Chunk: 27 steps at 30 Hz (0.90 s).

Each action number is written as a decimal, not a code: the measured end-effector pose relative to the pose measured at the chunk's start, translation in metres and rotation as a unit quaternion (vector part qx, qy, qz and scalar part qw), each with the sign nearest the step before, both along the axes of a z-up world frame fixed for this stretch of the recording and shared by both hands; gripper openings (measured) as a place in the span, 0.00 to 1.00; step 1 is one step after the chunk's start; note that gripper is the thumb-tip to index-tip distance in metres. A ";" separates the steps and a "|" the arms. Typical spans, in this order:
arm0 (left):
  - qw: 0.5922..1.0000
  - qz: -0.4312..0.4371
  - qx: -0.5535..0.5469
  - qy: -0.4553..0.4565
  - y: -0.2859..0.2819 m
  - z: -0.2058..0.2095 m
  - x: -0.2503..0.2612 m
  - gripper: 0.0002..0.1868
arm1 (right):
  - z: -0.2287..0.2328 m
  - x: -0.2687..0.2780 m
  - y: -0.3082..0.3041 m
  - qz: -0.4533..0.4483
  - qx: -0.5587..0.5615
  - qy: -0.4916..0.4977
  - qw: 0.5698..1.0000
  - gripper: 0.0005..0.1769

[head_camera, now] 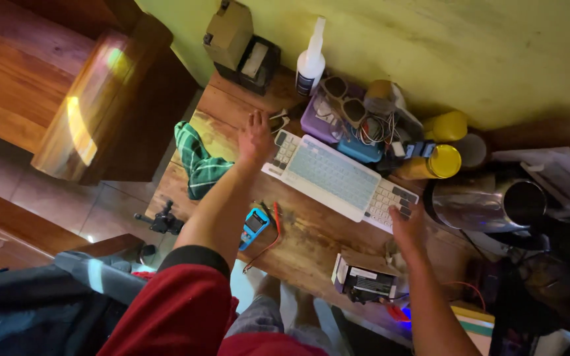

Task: Cleaning and testing a small motor or pump using a cloth, multimeter, and power source.

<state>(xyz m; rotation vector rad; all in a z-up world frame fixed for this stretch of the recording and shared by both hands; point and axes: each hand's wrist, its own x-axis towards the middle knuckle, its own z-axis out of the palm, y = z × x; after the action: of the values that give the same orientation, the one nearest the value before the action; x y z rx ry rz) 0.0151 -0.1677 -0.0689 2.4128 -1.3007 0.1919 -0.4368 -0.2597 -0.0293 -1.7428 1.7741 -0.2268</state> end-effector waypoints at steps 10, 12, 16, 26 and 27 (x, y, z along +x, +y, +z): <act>0.987 -0.054 0.152 -0.005 0.004 -0.026 0.033 0.25 | -0.026 -0.010 0.003 0.020 -0.020 0.008 1.000 0.40; 0.982 -0.044 0.176 0.049 0.013 0.002 0.026 0.26 | -0.033 -0.015 0.001 0.040 -0.044 0.015 0.998 0.39; 0.983 -0.025 0.157 0.087 0.015 0.009 0.024 0.25 | -0.010 -0.001 0.002 0.006 0.019 0.023 1.000 0.40; 0.980 0.028 0.138 0.140 0.021 0.023 0.025 0.27 | 0.013 0.014 0.005 -0.017 0.050 0.013 0.999 0.41; 0.979 0.034 0.129 0.154 0.022 0.018 0.028 0.27 | 0.020 0.020 0.005 -0.033 0.073 0.007 0.997 0.42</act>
<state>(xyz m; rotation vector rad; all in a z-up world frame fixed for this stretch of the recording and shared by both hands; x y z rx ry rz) 0.0432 -0.1455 -0.0508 2.5716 -1.1612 -0.3411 -0.4166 -0.2544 -0.0095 -1.5889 1.8123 -0.1084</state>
